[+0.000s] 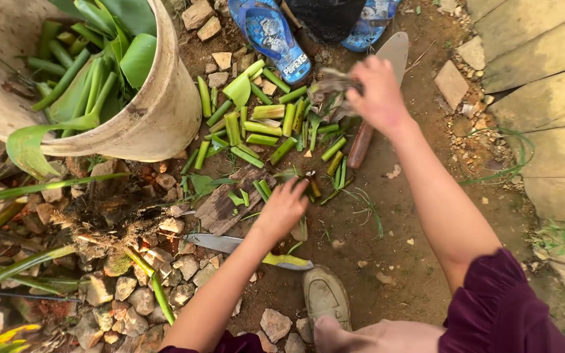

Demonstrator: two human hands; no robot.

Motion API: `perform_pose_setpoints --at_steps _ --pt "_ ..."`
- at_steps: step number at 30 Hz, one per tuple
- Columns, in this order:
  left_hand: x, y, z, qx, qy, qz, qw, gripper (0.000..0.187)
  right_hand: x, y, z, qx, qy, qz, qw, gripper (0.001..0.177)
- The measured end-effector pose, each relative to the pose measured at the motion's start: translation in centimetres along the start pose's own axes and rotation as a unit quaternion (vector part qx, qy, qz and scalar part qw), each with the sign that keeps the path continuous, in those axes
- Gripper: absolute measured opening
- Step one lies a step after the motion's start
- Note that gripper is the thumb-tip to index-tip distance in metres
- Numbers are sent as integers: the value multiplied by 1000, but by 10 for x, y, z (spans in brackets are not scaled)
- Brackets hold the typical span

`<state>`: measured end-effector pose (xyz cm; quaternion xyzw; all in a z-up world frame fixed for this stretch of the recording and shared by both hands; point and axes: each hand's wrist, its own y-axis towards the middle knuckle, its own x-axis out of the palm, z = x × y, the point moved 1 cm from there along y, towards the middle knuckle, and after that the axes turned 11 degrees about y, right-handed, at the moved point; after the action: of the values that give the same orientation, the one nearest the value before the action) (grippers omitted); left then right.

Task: Chopping water hyacinth plants into smaller pieces using a knife and placing them into a bucket.

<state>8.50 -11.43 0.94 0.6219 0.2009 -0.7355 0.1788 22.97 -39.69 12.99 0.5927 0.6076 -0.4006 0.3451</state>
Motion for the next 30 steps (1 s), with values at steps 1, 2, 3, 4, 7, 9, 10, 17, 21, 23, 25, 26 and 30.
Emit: perform_pose_setpoints --at_steps 1,2,3,4,7,9,10,17,21,23,25,26,30 --pt "1 -1 -9 -2 -2 -2 1000 22 12 6 -7 -1 1 -3 1000 18" --pt "1 -4 -18 -47 1 51 998 24 24 12 -15 -53 -60 -25 997 27" --pt "1 -6 -27 -93 3 103 990 27 36 17 -24 -105 -120 -47 986 45" --pt "-10 -10 -37 -96 4 101 990 27 28 13 -54 -108 -117 -49 986 45" --pt "-42 -21 -66 -234 28 87 968 26 22 7 -116 -8 -98 -223 970 117" --pt "-58 -31 -79 -364 2 57 930 44 45 9 -122 0 -157 -296 942 147" --pt "-53 -34 -85 -368 4 58 928 44 61 9 -114 -4 -156 -295 942 147" --pt "-42 -37 -119 -464 -106 -27 879 127 97 60 -150 -136 -178 -261 939 153" --pt "-50 -27 -118 -499 -134 -19 856 147 111 93 -174 -76 -175 -319 928 166" --pt "-53 -25 -119 -519 -135 -18 844 150 118 100 -177 -61 -176 -324 928 168" --pt "-56 -24 -123 -537 -134 -16 833 152 125 102 -178 -45 -176 -327 928 169" --pt "-58 -24 -125 -545 -149 -16 825 154 128 99 -177 -67 -189 -313 929 165" --pt "-45 -28 -131 -556 -202 18 806 147 133 74 -184 -52 -230 -316 919 152"
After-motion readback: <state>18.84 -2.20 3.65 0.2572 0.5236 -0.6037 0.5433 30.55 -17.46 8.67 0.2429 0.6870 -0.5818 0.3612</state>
